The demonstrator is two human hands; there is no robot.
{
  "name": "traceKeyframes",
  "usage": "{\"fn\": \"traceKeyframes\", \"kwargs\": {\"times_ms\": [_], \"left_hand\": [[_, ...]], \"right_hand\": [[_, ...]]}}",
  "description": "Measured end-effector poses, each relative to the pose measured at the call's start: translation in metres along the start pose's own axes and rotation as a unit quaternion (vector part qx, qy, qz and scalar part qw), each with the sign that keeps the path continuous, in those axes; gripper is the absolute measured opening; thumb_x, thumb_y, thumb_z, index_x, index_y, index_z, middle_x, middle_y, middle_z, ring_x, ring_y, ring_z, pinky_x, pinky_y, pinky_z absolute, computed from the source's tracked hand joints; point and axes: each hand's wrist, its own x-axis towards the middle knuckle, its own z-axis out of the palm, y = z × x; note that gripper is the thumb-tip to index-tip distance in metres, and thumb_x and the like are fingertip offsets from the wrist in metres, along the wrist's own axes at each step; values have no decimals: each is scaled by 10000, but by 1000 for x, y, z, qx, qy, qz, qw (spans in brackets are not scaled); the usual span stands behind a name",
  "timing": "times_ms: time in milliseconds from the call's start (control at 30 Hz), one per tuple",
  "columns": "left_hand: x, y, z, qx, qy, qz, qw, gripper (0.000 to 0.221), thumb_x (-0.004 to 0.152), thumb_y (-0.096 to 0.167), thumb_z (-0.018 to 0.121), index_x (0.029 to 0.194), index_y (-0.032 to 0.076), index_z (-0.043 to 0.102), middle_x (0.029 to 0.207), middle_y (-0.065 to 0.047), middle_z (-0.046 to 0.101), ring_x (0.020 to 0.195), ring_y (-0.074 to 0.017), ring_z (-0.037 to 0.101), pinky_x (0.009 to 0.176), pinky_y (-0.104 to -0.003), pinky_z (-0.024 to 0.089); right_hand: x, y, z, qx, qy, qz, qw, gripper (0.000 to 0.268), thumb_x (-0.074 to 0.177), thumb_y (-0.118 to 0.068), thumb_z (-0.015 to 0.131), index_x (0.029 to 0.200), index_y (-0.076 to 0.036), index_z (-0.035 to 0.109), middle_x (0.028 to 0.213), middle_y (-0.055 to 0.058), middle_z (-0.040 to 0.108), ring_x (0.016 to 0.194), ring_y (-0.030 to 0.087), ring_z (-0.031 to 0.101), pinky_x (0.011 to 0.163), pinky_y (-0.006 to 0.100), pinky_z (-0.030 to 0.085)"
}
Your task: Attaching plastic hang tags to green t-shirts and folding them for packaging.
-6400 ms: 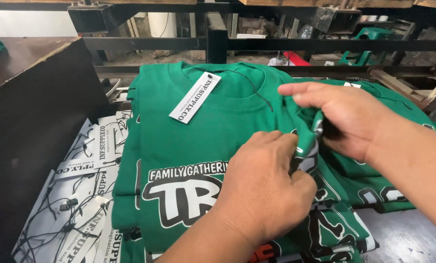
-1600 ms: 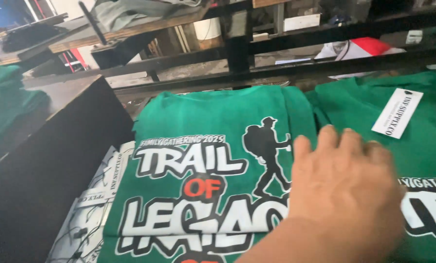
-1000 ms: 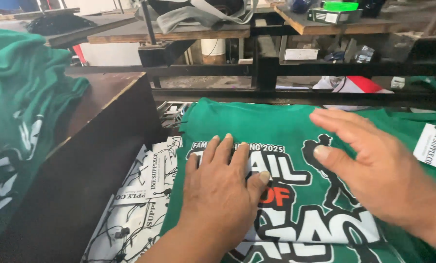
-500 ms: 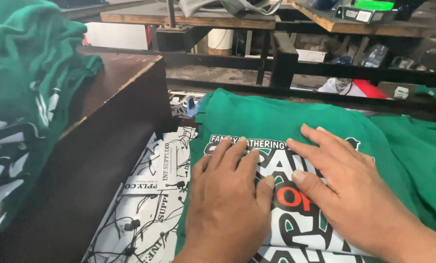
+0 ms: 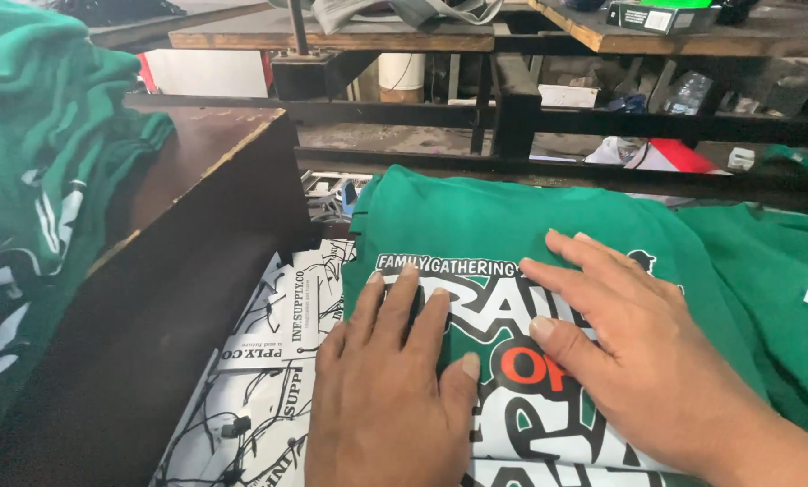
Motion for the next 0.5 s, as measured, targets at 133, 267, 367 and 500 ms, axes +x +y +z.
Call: {"fn": "traceKeyframes", "kwargs": {"times_ms": [133,267,367,500], "left_hand": [[-19,-17,-4,24,-60,-18,998,706,925,636,424,1517,261,511,1662,-67,352,1472,-394,321,882,-632,442],[-45,-50,-3,30,-12,4,999,787,917,704,342,1499,209,528,1638,-95,411,1443,-394,431,819,-607,537],[-55,-85,-15,79,-21,87,993,729,870,662,520,1435,205,582,1564,-110,507,1373,-401,516,840,-593,518],[-51,-115,-43,84,-15,-36,996,660,843,529,587,1433,233,576,1549,34,527,1475,-214,419,1011,-495,483]], "right_hand": [[0,-3,-3,14,1,22,1000,525,911,-462,563,1404,-303,652,1645,-52,441,1567,189,282,1147,576,178],[-1,-9,-7,19,-14,40,999,526,920,-471,544,1415,-321,645,1660,-65,410,1576,176,252,1174,578,145],[-1,-8,-8,20,-27,53,998,524,925,-440,539,1431,-340,631,1665,-86,400,1583,148,241,1187,564,142],[0,-2,-4,16,-7,27,999,533,919,-474,545,1415,-305,638,1650,-41,424,1569,183,278,1163,564,179]]}}
